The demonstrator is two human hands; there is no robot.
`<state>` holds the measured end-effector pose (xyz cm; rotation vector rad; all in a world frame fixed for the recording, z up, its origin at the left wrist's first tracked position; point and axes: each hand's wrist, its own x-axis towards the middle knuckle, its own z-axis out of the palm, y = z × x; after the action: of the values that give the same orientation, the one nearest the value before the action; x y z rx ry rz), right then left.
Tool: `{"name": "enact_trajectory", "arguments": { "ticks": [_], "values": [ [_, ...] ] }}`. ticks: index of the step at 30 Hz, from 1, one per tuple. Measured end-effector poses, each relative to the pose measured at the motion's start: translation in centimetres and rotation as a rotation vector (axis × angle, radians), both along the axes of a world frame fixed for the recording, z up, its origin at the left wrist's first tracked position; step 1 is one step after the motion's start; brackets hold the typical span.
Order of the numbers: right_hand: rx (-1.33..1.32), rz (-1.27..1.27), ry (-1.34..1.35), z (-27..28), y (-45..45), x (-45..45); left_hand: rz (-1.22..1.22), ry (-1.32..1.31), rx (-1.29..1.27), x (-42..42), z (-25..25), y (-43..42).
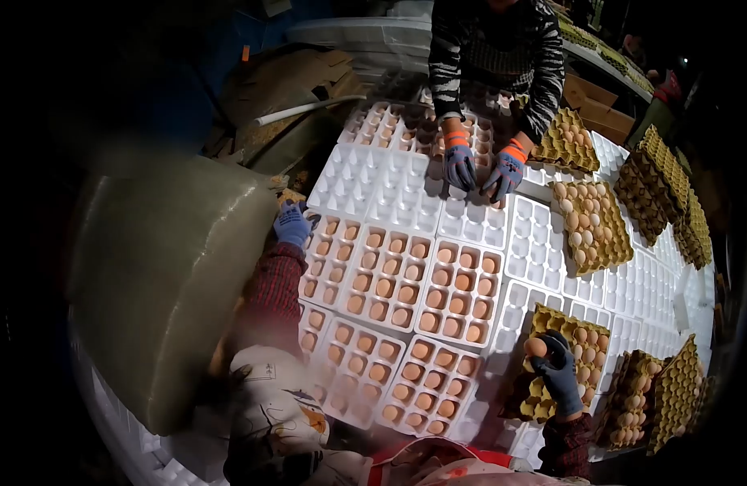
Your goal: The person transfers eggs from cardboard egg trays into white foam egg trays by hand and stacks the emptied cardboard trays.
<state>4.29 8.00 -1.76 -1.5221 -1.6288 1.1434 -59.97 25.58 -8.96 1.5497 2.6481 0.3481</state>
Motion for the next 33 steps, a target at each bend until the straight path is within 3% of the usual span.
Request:
{"name": "enact_trajectory", "arguments": {
  "ticks": [4,5,6,8,11,12,14,16,18,21,22,23,25,27,28,30,31,33],
  "values": [
    [-0.02,0.128,-0.029,1.1,3.5,-5.9,-0.211,-0.034,0.332,-1.8,-3.1,5.3],
    [-0.102,0.123,0.107,1.5,4.6,-8.0,-0.281,-0.036,0.256,-2.2,-2.9,6.6],
    [-0.014,0.239,-0.065,1.2,6.1,-9.4,-0.279,-0.119,0.021,-2.5,-2.6,7.7],
    [0.055,0.39,-0.107,0.9,8.7,-12.5,-0.214,-0.01,-0.076,-1.1,-0.5,8.9],
    [0.261,0.623,-0.205,1.3,13.2,-18.5,-0.168,-0.185,0.342,-2.0,-1.5,12.3],
    [0.326,0.671,-0.234,1.2,14.7,-20.9,-0.172,-0.196,0.348,-2.0,-2.5,12.8],
    [0.287,0.727,-0.199,0.5,17.8,-25.5,-0.271,0.057,0.328,-1.7,-5.8,13.4],
    [0.358,0.755,-0.286,-0.2,21.3,-30.5,-0.225,-0.031,0.47,-1.0,-9.7,13.3],
    [0.438,0.78,-0.378,-1.0,25.2,-35.8,-0.253,-0.467,0.821,-1.1,-9.8,12.7],
    [0.609,0.786,-0.442,-4.8,30.3,-43.3,-0.281,-0.642,0.818,-1.5,-8.7,11.7],
    [0.621,0.814,-0.5,-5.2,31.5,-45.5,-0.356,-0.272,0.724,-1.6,-8.0,10.8],
    [0.622,0.89,-0.585,-4.9,32.1,-46.9,-0.249,-0.492,0.778,-2.5,-11.2,12.5],
    [0.557,0.978,-0.796,-5.5,33.0,-48.8,0.012,-0.596,0.732,-6.2,-22.5,17.0],
    [0.466,0.943,-0.859,-4.6,33.1,-48.9,-0.15,-0.684,0.796,-2.8,-12.7,13.2],
    [0.444,0.81,-0.76,-5.6,33.7,-49.0,-0.233,-0.734,0.821,-1.1,-8.1,11.4],
    [0.718,0.557,-0.473,-9.2,34.1,-47.9,-0.256,-0.739,0.877,-1.7,-10.4,12.3],
    [0.648,0.589,-0.684,-10.1,33.6,-47.3,-0.251,-0.651,0.859,-2.0,-11.1,12.5],
    [0.646,0.456,-0.683,-11.4,30.2,-45.0,-0.197,-0.6,0.85,-1.6,-11.0,12.2]
  ]
}}
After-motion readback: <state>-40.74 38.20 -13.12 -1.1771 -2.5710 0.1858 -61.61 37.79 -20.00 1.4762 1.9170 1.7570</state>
